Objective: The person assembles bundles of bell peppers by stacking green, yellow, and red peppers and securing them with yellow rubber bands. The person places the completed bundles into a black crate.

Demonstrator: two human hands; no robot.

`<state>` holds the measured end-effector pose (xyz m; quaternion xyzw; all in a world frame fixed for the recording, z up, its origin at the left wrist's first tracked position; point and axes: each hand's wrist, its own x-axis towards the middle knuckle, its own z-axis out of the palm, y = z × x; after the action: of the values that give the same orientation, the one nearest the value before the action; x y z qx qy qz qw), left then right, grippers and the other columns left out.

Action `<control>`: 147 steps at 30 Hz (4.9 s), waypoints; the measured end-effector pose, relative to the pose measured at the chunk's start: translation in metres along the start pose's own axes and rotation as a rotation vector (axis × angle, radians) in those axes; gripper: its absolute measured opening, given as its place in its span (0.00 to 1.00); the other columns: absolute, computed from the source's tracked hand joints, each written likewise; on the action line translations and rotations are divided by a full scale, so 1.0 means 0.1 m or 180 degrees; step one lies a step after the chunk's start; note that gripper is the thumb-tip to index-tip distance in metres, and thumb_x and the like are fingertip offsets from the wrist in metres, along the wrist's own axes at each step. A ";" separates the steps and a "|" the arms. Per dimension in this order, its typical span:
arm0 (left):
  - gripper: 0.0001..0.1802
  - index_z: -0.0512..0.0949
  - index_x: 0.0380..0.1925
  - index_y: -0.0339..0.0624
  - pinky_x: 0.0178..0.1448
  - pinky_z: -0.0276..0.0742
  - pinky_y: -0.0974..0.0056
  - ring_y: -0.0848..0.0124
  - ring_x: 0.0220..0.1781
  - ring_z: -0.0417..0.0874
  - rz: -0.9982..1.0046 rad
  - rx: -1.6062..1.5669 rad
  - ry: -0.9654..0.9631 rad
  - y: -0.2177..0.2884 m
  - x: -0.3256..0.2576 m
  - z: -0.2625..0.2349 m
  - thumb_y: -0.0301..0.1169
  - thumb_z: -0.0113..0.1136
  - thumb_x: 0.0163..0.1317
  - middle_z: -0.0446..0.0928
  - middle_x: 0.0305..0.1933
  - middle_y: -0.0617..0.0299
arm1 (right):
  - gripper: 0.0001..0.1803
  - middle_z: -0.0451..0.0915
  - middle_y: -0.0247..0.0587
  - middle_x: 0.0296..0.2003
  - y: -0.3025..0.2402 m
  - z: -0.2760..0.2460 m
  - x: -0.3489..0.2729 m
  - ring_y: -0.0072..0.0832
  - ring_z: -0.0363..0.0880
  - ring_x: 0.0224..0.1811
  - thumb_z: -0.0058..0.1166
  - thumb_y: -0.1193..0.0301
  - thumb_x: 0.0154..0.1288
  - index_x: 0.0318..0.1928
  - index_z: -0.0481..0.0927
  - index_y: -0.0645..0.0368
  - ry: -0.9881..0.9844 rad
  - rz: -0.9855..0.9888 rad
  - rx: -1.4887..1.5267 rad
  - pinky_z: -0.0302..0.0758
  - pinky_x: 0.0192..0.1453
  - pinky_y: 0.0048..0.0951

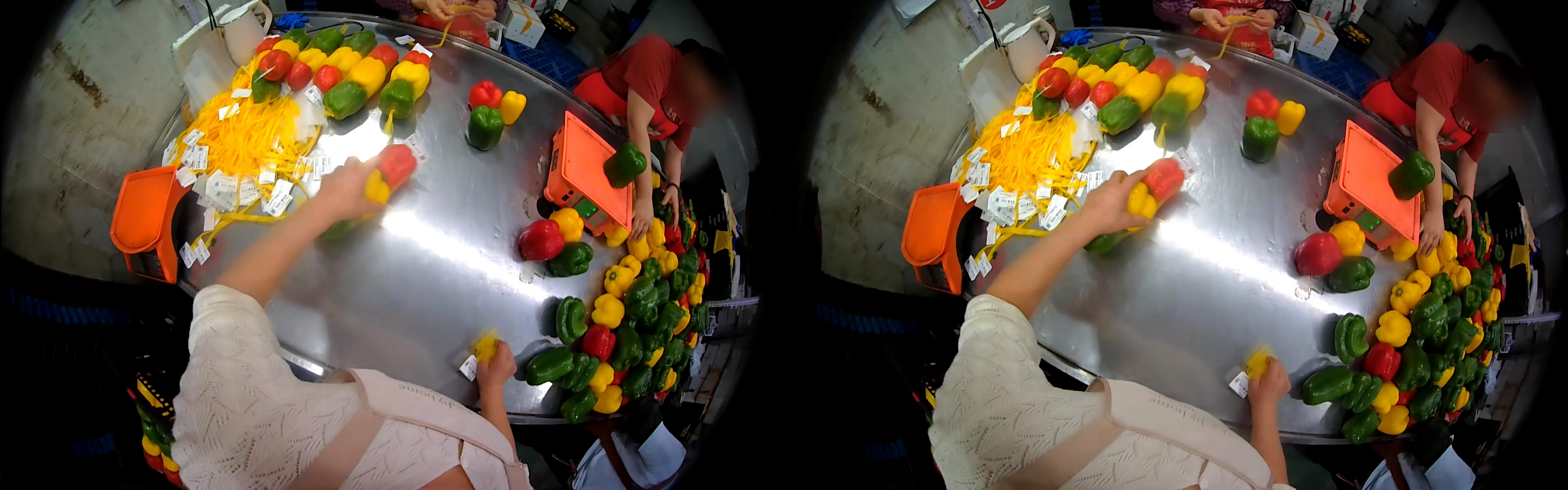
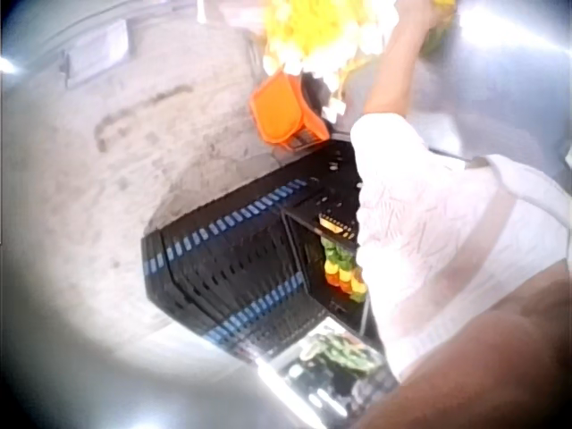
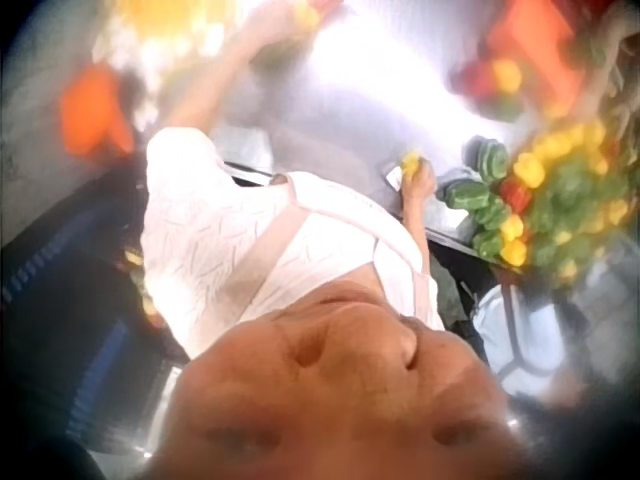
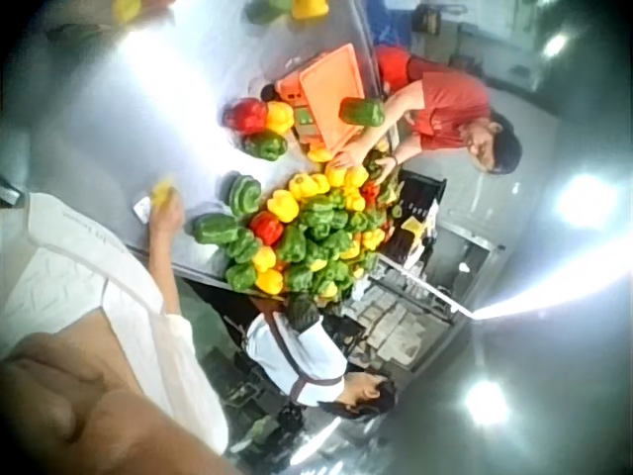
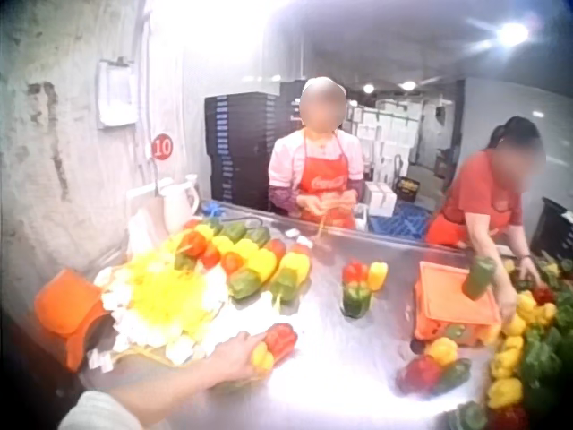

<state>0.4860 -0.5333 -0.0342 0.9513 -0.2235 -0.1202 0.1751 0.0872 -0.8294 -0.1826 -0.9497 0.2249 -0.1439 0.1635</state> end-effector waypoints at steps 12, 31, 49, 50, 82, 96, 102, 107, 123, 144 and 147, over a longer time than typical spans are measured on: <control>0.47 0.66 0.67 0.40 0.62 0.75 0.49 0.46 0.61 0.76 0.0020 0.0431 0.0910 -0.03 2.40 -0.53 0.55 0.70 0.53 0.73 0.59 0.39 | 0.18 0.77 0.47 0.30 -0.03 0.00 0.00 0.50 0.78 0.31 0.59 0.68 0.49 0.41 0.77 0.61 0.0106 -0.0231 -0.0093 0.73 0.33 0.47; 0.46 0.66 0.67 0.39 0.63 0.74 0.60 0.62 0.60 0.79 0.0812 -0.2760 0.0430 0.34 2.37 -0.72 0.48 0.74 0.51 0.77 0.58 0.53 | 0.13 0.77 0.49 0.28 -0.07 -0.05 0.04 0.51 0.77 0.28 0.60 0.68 0.52 0.37 0.77 0.60 0.0300 -0.0237 0.0206 0.72 0.31 0.46; 0.46 0.64 0.68 0.45 0.62 0.79 0.59 0.63 0.59 0.79 0.1738 -0.2918 0.0279 1.26 -1.94 -2.33 0.48 0.73 0.51 0.75 0.57 0.55 | 0.16 0.83 0.48 0.38 0.02 -0.09 0.05 0.50 0.82 0.40 0.56 0.72 0.56 0.47 0.79 0.56 -0.0048 -0.0304 0.0605 0.78 0.43 0.45; 0.46 0.65 0.67 0.45 0.61 0.80 0.60 0.63 0.57 0.80 0.1604 -0.2680 0.0509 1.30 -2.19 -2.35 0.48 0.74 0.51 0.75 0.57 0.55 | 0.16 0.83 0.48 0.38 0.04 -0.09 0.05 0.50 0.82 0.41 0.56 0.72 0.56 0.47 0.78 0.56 -0.0098 -0.0336 0.0754 0.78 0.44 0.45; 0.52 0.63 0.69 0.41 0.65 0.75 0.53 0.48 0.61 0.77 -0.1608 -0.0426 0.1389 -1.29 -7.42 -0.56 0.44 0.76 0.42 0.74 0.61 0.43 | 0.10 0.77 0.35 0.35 -0.60 -0.13 -0.38 0.25 0.73 0.38 0.47 0.80 0.65 0.44 0.78 0.65 -0.1182 -0.0856 0.1397 0.73 0.47 0.28; 0.50 0.59 0.72 0.44 0.71 0.59 0.44 0.42 0.69 0.63 -0.1170 0.0231 0.1321 -1.72 -7.20 0.49 0.52 0.69 0.55 0.58 0.72 0.42 | 0.06 0.77 0.35 0.31 -0.58 -0.52 -1.34 0.23 0.71 0.34 0.48 0.79 0.66 0.39 0.78 0.65 -0.1230 -0.0314 0.1282 0.71 0.39 0.28; 0.49 0.57 0.73 0.44 0.76 0.51 0.41 0.41 0.77 0.54 -0.1333 0.0459 0.1049 -1.64 -7.18 0.42 0.60 0.60 0.60 0.56 0.75 0.39 | 0.06 0.75 0.34 0.31 -0.78 -0.27 -1.32 0.23 0.70 0.34 0.46 0.79 0.66 0.39 0.77 0.65 -0.1497 -0.0522 0.1455 0.70 0.40 0.27; 0.37 0.65 0.70 0.43 0.75 0.59 0.47 0.49 0.74 0.63 -0.1607 0.0151 0.1879 -1.87 -7.52 -0.44 0.56 0.52 0.69 0.66 0.70 0.47 | 0.04 0.74 0.32 0.31 -0.65 -0.04 -1.07 0.23 0.68 0.35 0.47 0.79 0.68 0.38 0.76 0.64 -0.1793 -0.0663 0.1590 0.69 0.44 0.26; 0.24 0.78 0.54 0.36 0.68 0.68 0.57 0.57 0.66 0.75 -0.0808 0.0026 0.2059 -0.94 -7.82 -1.65 0.44 0.57 0.69 0.74 0.64 0.51 | 0.11 0.81 0.36 0.36 -1.21 -0.29 -1.46 0.25 0.77 0.41 0.50 0.80 0.64 0.47 0.79 0.64 -0.1924 -0.0706 0.1177 0.74 0.48 0.27; 0.23 0.76 0.53 0.35 0.59 0.76 0.55 0.53 0.55 0.80 0.0614 0.0298 0.0022 0.95 -4.35 -1.69 0.37 0.67 0.63 0.78 0.52 0.49 | 0.29 0.81 0.51 0.52 -0.78 -1.58 -0.81 0.39 0.81 0.51 0.66 0.60 0.61 0.58 0.75 0.61 -0.3947 -0.0174 0.1522 0.76 0.55 0.34; 0.23 0.76 0.52 0.35 0.57 0.77 0.55 0.53 0.52 0.80 0.0673 0.0245 -0.0136 0.87 -3.96 -1.65 0.38 0.67 0.63 0.78 0.50 0.49 | 0.22 0.81 0.45 0.53 -0.63 -1.86 -0.60 0.29 0.81 0.50 0.62 0.70 0.66 0.58 0.76 0.64 -0.4477 0.0173 0.2854 0.76 0.57 0.29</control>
<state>0.1581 -0.3751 0.2093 0.9256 -0.3308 -0.1127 0.1454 -0.0042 -0.7933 -0.0025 -0.6572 0.0146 0.4109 0.6317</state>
